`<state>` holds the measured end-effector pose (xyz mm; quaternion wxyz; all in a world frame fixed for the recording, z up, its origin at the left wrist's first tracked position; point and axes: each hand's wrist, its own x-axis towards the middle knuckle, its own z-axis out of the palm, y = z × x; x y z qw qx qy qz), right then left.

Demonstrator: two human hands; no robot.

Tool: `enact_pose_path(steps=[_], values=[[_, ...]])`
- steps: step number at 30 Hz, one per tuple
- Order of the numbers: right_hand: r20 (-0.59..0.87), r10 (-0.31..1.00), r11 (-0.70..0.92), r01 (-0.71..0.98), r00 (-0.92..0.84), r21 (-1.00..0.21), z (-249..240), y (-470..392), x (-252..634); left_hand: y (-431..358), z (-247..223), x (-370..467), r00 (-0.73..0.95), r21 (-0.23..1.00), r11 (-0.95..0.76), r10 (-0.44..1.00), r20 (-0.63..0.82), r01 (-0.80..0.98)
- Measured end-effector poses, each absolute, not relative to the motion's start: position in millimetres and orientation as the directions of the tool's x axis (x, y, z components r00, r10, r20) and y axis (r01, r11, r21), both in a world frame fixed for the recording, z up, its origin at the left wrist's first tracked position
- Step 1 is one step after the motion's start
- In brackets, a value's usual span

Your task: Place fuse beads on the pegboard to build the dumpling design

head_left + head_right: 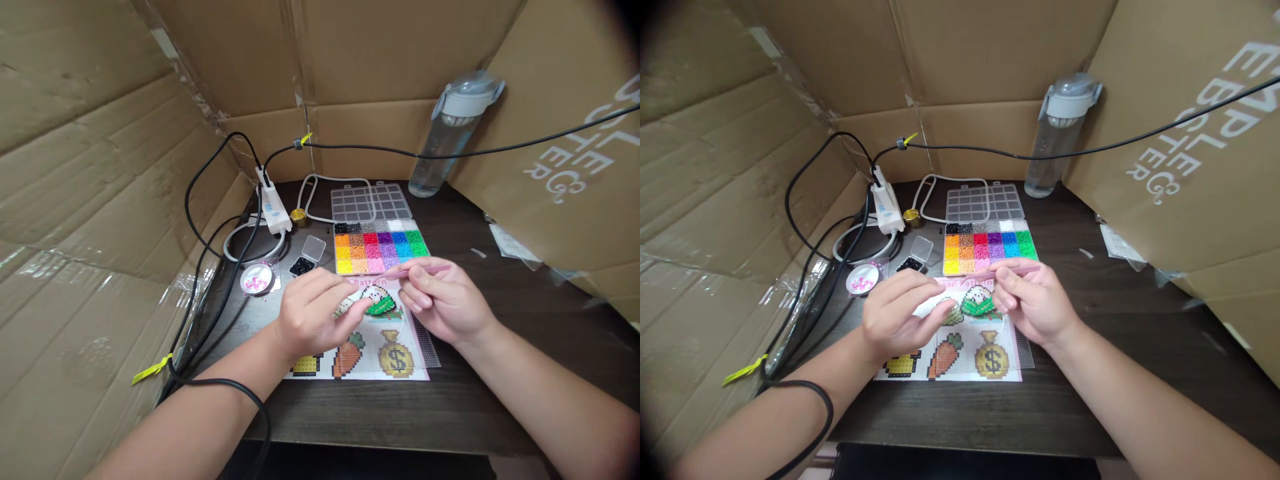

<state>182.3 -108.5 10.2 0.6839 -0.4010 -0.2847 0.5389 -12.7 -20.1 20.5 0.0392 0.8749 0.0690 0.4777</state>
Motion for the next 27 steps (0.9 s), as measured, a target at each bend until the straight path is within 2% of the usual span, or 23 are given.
enact_pose_path(steps=[7,14,27], values=[[0.089,0.975,0.125,-0.171,0.204,-0.977,-12,-92,234,-5,24,-21,0.377,0.261,-0.954,0.299,0.876,0.150],[0.047,0.999,0.045,0.131,0.012,-0.990,-23,-92,244,6,19,-19,0.334,0.389,-0.896,0.442,0.833,0.214],[0.019,1.000,0.021,0.205,-0.009,-0.979,-19,-91,239,5,16,-16,0.406,0.406,-0.891,0.454,0.793,0.203]])
